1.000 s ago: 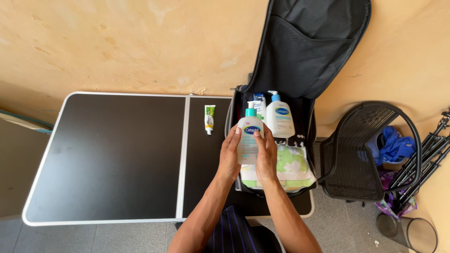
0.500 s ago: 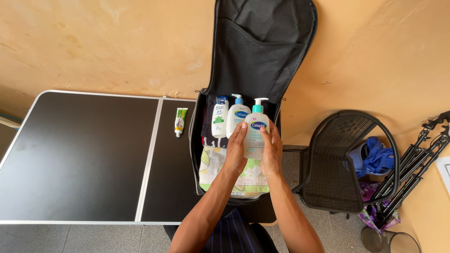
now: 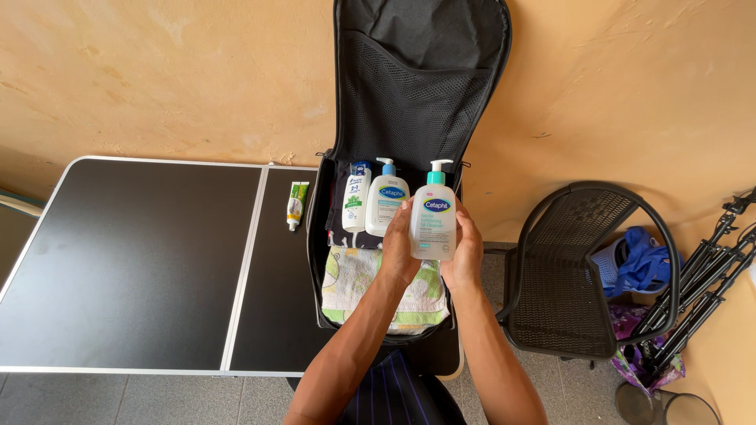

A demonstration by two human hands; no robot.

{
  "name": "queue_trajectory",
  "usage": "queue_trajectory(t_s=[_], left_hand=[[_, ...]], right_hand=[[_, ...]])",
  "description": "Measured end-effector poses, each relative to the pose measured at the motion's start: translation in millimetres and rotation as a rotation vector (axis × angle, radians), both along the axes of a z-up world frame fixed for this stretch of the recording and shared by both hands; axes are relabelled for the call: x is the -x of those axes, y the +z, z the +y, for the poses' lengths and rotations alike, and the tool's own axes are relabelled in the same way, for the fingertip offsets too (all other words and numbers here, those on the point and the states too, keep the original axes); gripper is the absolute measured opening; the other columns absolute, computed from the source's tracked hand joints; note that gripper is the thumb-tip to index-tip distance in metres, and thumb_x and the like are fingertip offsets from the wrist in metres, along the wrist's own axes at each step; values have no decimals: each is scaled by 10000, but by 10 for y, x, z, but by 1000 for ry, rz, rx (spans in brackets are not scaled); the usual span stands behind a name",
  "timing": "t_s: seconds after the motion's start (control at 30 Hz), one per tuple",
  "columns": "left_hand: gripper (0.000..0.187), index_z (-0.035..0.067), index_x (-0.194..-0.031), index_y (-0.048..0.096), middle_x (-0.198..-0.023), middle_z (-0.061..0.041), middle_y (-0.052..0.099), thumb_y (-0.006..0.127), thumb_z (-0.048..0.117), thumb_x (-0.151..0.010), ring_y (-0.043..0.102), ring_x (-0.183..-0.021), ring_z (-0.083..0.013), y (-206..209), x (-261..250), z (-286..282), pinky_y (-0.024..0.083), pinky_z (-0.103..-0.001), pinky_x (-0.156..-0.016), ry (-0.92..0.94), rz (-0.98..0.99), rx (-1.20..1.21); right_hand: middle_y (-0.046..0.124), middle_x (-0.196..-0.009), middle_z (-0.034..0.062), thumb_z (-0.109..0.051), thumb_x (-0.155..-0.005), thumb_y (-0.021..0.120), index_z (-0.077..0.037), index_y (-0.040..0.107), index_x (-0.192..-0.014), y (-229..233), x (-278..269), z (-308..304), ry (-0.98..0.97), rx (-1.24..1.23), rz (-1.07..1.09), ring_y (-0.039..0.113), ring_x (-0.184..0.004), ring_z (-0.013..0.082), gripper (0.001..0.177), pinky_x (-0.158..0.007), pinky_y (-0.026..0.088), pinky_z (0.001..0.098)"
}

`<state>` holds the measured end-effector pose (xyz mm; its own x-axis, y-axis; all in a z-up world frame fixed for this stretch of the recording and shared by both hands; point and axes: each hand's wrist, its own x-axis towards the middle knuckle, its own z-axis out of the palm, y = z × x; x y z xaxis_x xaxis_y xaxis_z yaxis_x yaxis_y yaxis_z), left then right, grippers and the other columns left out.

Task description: The person packs toiletries into a rolling travel bag. They place several bottles of lotion, a tube of toothpaste, and a toothbrush into the bag, then close and zip it.

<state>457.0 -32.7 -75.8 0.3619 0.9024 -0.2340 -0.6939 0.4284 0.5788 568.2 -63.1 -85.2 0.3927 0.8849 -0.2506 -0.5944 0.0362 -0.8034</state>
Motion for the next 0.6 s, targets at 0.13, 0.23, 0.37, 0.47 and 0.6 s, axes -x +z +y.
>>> queue_trajectory(t_s=[0.13,0.23,0.37,0.47,0.6], left_hand=[[447,93,-1402,532,-1251,-79,631,393,379,-1088,611,-1167,-184,-167,-46,69,531,-383,-993,14,0,14],[415,61,-1377,554,-1224,-87,634,395,344,-1119,604,-1140,-190,-319,-120,165,524,-383,-987,56,40,-25],[459,15,-1383,548,-1301,-152,635,362,336,-1114,599,-1218,-224,-479,-170,307,494,-372,-1050,92,192,-89],[513,-13,-1460,452,-1471,-195,536,319,333,-1105,511,-1387,-254,-540,-115,347,395,-363,-1174,130,226,-137],[610,-30,-1540,337,-1595,-204,401,251,367,-1085,373,-1499,-272,-613,26,417,280,-370,-1245,162,137,-96]], right_hand=[[642,-1302,77,-304,-1019,474,-54,573,-1411,-63,-28,68,-7,-15,2,640,-1181,175,475,-975,556,355],[671,-1267,86,-245,-981,522,-42,590,-1396,-91,-62,137,-16,-5,-49,673,-1121,179,468,-933,582,346],[695,-1221,99,-203,-953,577,-16,607,-1391,-185,-138,277,-29,21,-46,689,-1064,184,477,-897,578,338],[702,-1212,96,-198,-946,592,-5,608,-1386,-323,-201,365,-43,22,24,693,-1063,181,481,-898,579,333],[701,-1189,98,-190,-946,602,6,613,-1374,-574,-294,466,-48,30,40,691,-1046,186,471,-890,578,349]])
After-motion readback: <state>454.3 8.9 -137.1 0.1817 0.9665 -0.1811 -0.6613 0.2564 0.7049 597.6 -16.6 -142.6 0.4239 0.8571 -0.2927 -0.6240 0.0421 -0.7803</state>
